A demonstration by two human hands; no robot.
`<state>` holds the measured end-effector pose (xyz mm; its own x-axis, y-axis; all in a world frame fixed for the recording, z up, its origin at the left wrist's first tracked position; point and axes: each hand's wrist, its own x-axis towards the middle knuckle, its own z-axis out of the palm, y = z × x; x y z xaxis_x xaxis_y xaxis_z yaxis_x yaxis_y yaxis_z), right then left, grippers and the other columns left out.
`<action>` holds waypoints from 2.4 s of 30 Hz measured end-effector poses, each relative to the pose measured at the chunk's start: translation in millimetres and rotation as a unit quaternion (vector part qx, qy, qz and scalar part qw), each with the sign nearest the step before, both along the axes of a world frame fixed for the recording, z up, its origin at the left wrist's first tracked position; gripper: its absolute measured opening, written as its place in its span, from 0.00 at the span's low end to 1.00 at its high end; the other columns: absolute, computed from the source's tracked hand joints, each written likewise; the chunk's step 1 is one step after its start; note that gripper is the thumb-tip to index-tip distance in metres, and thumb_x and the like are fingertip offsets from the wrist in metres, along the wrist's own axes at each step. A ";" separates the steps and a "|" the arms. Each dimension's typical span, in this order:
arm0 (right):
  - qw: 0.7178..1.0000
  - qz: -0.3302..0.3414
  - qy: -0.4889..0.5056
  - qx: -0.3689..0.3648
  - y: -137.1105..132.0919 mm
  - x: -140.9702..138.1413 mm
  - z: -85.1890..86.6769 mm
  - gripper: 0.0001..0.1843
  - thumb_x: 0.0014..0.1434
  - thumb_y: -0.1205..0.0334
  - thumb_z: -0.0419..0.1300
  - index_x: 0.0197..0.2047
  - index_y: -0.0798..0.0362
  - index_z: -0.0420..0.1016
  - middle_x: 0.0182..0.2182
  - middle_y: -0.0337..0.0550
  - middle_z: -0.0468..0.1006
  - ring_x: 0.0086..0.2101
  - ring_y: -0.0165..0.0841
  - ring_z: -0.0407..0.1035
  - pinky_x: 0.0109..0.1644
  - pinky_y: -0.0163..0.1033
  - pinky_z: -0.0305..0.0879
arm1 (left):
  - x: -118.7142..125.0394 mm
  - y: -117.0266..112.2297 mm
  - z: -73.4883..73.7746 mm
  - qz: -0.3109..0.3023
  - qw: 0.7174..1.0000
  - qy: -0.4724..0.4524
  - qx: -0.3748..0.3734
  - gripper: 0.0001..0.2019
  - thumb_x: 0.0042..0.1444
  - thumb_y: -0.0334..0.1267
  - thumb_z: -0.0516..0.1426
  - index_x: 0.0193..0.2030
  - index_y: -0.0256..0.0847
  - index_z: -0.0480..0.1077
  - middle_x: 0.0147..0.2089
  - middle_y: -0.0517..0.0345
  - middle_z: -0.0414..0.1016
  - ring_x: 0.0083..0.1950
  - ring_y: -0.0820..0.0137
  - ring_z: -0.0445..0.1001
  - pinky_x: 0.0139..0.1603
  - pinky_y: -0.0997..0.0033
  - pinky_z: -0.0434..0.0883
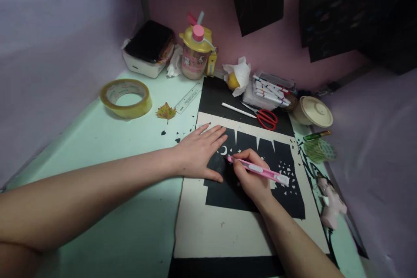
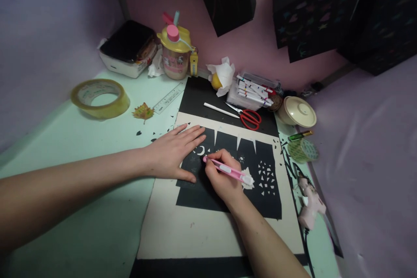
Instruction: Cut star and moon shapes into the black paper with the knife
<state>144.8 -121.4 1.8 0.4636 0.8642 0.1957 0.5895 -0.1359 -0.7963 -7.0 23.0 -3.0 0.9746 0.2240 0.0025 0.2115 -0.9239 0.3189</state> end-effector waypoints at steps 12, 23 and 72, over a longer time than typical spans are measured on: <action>1.000 0.003 -0.013 -0.008 -0.7 -0.9 -0.9 0.03 0.54 0.64 0.60 0.29 0.50 0.74 0.23 0.36 0.77 0.24 0.32 0.70 0.28 0.35 0.65 | 0.7 -0.4 2.0 0.003 1.000 0.004 -0.005 0.56 0.48 0.75 0.53 0.73 0.34 0.48 0.76 0.44 0.38 0.77 0.55 0.36 0.75 0.55 0.32; 0.997 0.048 -0.063 0.015 -3.3 -10.2 2.1 0.03 0.58 0.65 0.57 0.33 0.48 0.71 0.25 0.37 0.76 0.24 0.31 0.69 0.29 0.35 0.65 | 0.9 -2.3 0.4 0.020 1.000 0.001 0.014 0.50 0.55 0.73 0.48 0.72 0.35 0.51 0.76 0.45 0.38 0.77 0.59 0.36 0.74 0.57 0.33; 0.991 0.070 -0.114 0.030 -4.7 -14.3 -3.3 0.04 0.58 0.69 0.56 0.33 0.51 0.67 0.25 0.34 0.74 0.22 0.27 0.67 0.27 0.31 0.61 | -0.2 -4.1 -4.6 0.016 0.999 -0.022 0.022 0.42 0.56 0.67 0.54 0.71 0.46 0.54 0.76 0.45 0.40 0.77 0.57 0.37 0.73 0.50 0.35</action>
<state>130.6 -126.1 -1.5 0.2773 0.9008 0.3340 0.7652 0.0032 -0.6437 -7.2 19.0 -7.6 0.9656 0.2538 0.0558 0.2278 -0.9299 0.2887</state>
